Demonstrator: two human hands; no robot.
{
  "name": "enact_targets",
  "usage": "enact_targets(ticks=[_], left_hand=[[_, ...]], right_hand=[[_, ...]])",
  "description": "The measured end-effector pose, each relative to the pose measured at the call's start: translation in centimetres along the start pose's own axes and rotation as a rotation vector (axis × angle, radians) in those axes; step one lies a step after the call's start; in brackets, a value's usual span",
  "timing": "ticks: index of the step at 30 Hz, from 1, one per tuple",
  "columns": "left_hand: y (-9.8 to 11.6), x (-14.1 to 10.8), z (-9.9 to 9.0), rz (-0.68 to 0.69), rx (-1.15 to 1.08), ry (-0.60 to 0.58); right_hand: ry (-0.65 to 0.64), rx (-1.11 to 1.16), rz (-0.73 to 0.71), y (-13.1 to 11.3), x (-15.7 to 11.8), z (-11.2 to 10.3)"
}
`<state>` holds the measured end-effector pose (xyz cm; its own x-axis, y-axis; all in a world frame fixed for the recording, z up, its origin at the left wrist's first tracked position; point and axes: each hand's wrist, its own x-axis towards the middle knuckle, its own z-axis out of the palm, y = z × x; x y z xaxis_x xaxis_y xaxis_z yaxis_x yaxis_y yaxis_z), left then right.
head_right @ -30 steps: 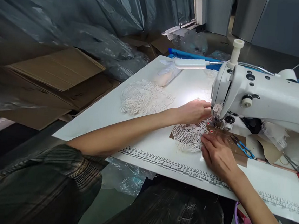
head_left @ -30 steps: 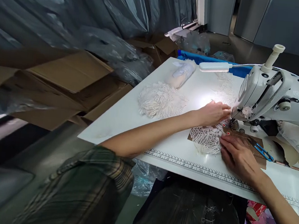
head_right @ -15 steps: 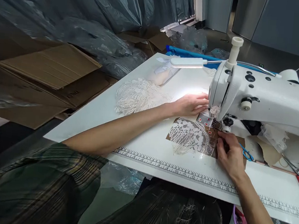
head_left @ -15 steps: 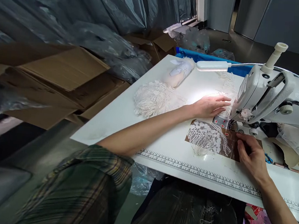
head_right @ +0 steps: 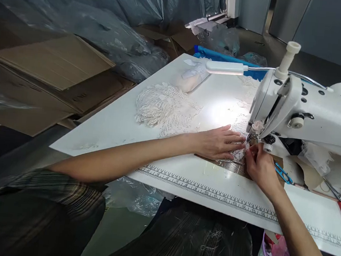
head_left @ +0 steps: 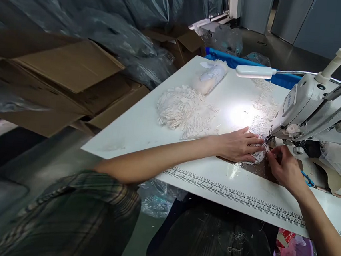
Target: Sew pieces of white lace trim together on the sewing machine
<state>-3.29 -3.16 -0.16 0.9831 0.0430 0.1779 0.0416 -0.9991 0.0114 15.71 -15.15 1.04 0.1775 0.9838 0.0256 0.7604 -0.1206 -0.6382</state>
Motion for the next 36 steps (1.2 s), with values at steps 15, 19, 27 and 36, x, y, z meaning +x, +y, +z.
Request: enact_targets(ticks=[15, 19, 27, 36], left_hand=[[-0.2, -0.4, 0.9, -0.123, 0.009, 0.350], [-0.1, -0.2, 0.8, -0.125, -0.036, 0.343], [0.0, -0.2, 1.4, -0.032, -0.157, 0.244], [-0.1, -0.3, 1.6, -0.027, -0.125, 0.270]], right_hand=[[0.029, -0.355, 0.172, 0.9, -1.1, -4.2], [0.022, -0.412, 0.099, -0.4, -1.1, -2.3], [0.175, -0.379, -0.076, 1.0, -3.4, 0.6], [-0.613, -0.023, -0.191, -1.8, -7.1, -4.7]])
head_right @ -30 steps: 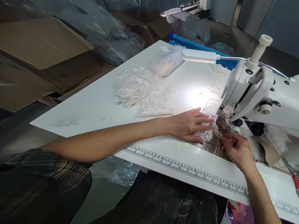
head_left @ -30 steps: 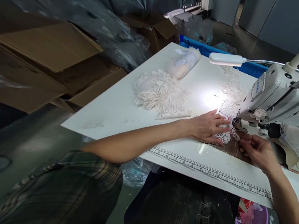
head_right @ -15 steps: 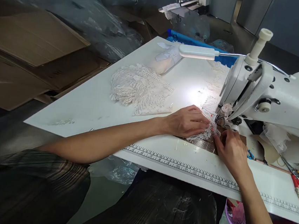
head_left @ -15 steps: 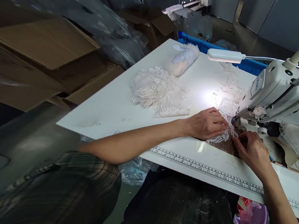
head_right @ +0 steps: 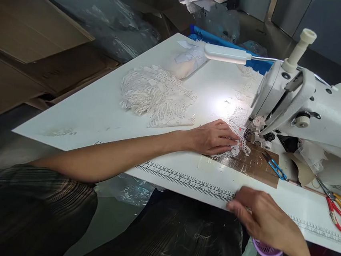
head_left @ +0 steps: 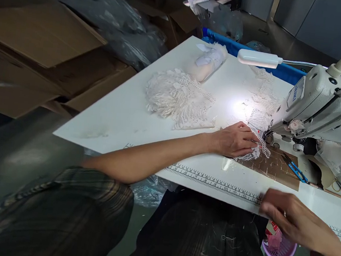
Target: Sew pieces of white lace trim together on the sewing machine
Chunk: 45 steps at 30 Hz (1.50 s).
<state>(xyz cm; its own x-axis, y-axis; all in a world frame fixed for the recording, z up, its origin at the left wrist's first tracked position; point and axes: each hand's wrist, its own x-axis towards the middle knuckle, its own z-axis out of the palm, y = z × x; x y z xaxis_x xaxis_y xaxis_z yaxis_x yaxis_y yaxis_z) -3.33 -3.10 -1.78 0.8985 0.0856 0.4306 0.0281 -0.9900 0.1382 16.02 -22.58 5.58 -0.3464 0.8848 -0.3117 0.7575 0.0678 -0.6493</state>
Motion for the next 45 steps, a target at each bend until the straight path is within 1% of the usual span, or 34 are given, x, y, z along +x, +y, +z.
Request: enact_targets(ticks=[1, 2, 3, 5, 6, 7, 8, 10, 11, 13, 16, 18, 21, 23, 25, 29, 31, 32, 34, 37, 39, 40, 42, 44, 45], left_hand=[[0.0, 0.0, 0.0, -0.004, 0.002, -0.010], [0.0, 0.0, 0.0, -0.011, 0.003, -0.019], [0.0, 0.0, 0.0, -0.015, 0.005, -0.025], [0.0, 0.0, 0.0, -0.007, 0.013, -0.016], [0.0, 0.0, 0.0, 0.001, 0.020, -0.002], [0.1, 0.0, 0.0, 0.008, 0.029, 0.014], [0.1, 0.0, 0.0, 0.014, 0.041, 0.029], [0.2, 0.0, 0.0, 0.020, 0.069, 0.041], [0.2, 0.0, 0.0, 0.021, 0.082, 0.037], [0.3, 0.0, -0.1, 0.022, 0.095, 0.013], [0.3, 0.1, -0.2, 0.010, 0.093, -0.021], [0.3, 0.1, -0.4, 0.010, 0.088, -0.024], [0.5, 0.2, -0.5, 0.001, 0.099, 0.008], [0.7, 0.3, -0.6, -0.023, 0.128, 0.058], [0.9, 0.3, -0.8, -0.028, 0.174, 0.119], [1.2, 0.5, -1.0, 0.038, 0.284, 0.238], [1.2, 0.6, -0.9, 0.063, 0.302, 0.265], [1.2, 0.7, -0.7, 0.071, 0.298, 0.261], [1.2, 0.9, -0.3, 0.075, 0.275, 0.209], [1.1, 0.9, 0.3, 0.052, 0.230, 0.081], [1.0, 0.8, 0.4, 0.045, 0.210, 0.044], [1.0, 0.7, 0.4, 0.046, 0.204, 0.044], [1.0, 0.5, 0.3, 0.052, 0.184, 0.059], [1.1, 0.3, 0.1, 0.046, 0.155, 0.081], [1.2, 0.3, 0.0, 0.039, 0.144, 0.095]], right_hand=[[-0.107, 0.054, -0.019, -0.1, -0.3, -0.6], [-0.064, 0.059, 0.012, 0.1, -0.2, -1.2], [0.086, 0.014, 0.056, 0.5, 0.3, -1.5], [0.396, -0.143, 0.170, 1.7, 2.3, -1.7], [0.508, -0.221, 0.222, 2.4, 3.5, -1.4], [0.589, -0.292, 0.266, 2.9, 4.7, -1.0], [0.632, -0.354, 0.292, 3.3, 5.7, -0.5], [0.674, -0.417, 0.290, 3.5, 7.2, 0.5], [0.686, -0.409, 0.272, 3.5, 7.6, 0.9], [0.702, -0.300, 0.226, 3.2, 8.0, 1.2], [0.702, -0.004, 0.211, 2.7, 8.2, 0.8], [0.690, 0.158, 0.245, 2.6, 8.3, 0.3], [0.669, 0.237, 0.351, 2.4, 8.6, -0.1], [0.665, 0.220, 0.401, 2.3, 8.6, -0.2], [0.671, 0.192, 0.393, 2.1, 8.4, 0.0], [0.723, 0.134, 0.283, 1.6, 8.4, 1.1], [0.752, 0.091, 0.226, 1.5, 8.7, 1.8], [0.758, 0.059, 0.200, 1.4, 8.8, 2.1], [0.736, -0.039, 0.153, 1.4, 8.9, 2.2], [0.573, -0.190, 0.051, 1.9, 8.5, 0.9], [0.467, -0.211, -0.005, 2.5, 8.0, -0.6], [0.453, -0.203, 0.001, 2.9, 7.8, -1.4], [0.465, -0.184, 0.053, 3.6, 7.6, -2.4], [0.499, -0.173, 0.087, 4.3, 7.6, -2.6], [0.516, -0.171, 0.078, 4.6, 7.7, -2.4]])
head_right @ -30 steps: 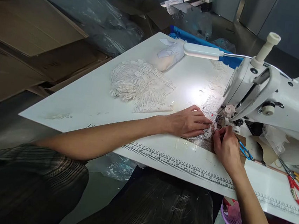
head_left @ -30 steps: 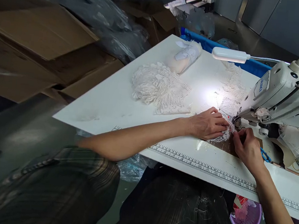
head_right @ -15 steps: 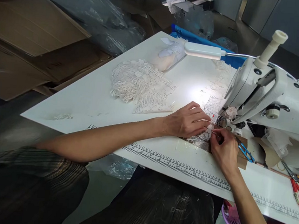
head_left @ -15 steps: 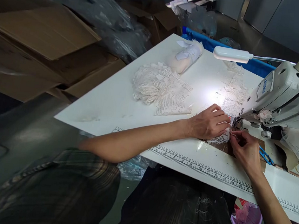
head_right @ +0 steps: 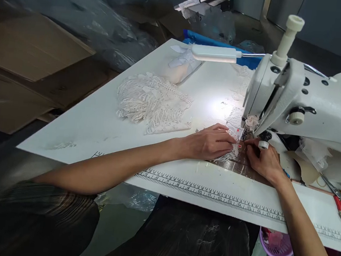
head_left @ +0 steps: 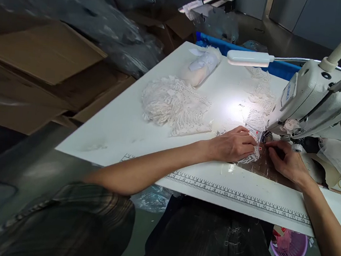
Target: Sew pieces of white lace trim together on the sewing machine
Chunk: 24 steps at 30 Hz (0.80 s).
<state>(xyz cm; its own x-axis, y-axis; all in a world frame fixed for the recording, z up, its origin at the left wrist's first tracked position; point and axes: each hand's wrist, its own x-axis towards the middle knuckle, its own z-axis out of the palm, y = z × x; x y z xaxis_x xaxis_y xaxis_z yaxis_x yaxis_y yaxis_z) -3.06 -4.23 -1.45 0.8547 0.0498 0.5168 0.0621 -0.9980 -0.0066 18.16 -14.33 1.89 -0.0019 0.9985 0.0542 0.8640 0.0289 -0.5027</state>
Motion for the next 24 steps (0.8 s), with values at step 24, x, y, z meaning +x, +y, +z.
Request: enact_targets(ticks=[24], left_hand=[[-0.5, -0.2, 1.1, 0.061, -0.023, 0.009]], right_hand=[[0.124, -0.111, -0.277, 1.5, -1.1, 3.2]])
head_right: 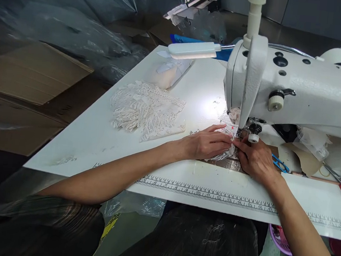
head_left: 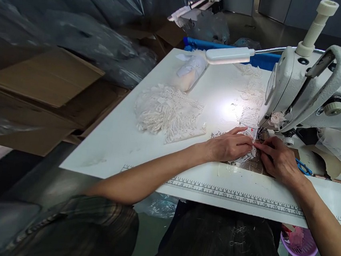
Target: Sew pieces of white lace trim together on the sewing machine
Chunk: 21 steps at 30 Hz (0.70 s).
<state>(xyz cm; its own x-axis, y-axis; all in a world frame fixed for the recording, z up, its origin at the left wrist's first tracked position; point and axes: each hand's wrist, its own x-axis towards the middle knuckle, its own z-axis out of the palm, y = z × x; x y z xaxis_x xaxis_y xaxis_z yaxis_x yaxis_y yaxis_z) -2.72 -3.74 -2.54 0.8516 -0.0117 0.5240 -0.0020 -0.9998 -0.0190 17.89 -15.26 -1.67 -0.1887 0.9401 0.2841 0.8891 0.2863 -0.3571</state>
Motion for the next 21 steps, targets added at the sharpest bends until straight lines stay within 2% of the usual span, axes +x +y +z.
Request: enact_targets(ticks=[5, 9, 14, 17, 21], left_hand=[[-0.08, -0.08, -0.07, 0.025, 0.013, 0.005], [-0.21, -0.11, -0.01, 0.015, -0.012, -0.002], [-0.29, -0.20, 0.21, 0.004, -0.036, 0.009], [-0.26, -0.19, 0.30, 0.005, -0.038, 0.022], [-0.20, -0.08, 0.32, -0.029, -0.033, -0.027]], right_hand=[[0.069, 0.268, 0.213, -0.38, -0.09, -0.49], [0.102, 0.263, 0.267, -0.52, -0.05, -0.57], [0.108, 0.124, 0.193, -0.47, -0.11, -0.49], [0.082, 0.089, 0.072, -0.43, -0.20, -0.75], [0.008, 0.038, -0.078, -0.51, -0.34, -1.02]])
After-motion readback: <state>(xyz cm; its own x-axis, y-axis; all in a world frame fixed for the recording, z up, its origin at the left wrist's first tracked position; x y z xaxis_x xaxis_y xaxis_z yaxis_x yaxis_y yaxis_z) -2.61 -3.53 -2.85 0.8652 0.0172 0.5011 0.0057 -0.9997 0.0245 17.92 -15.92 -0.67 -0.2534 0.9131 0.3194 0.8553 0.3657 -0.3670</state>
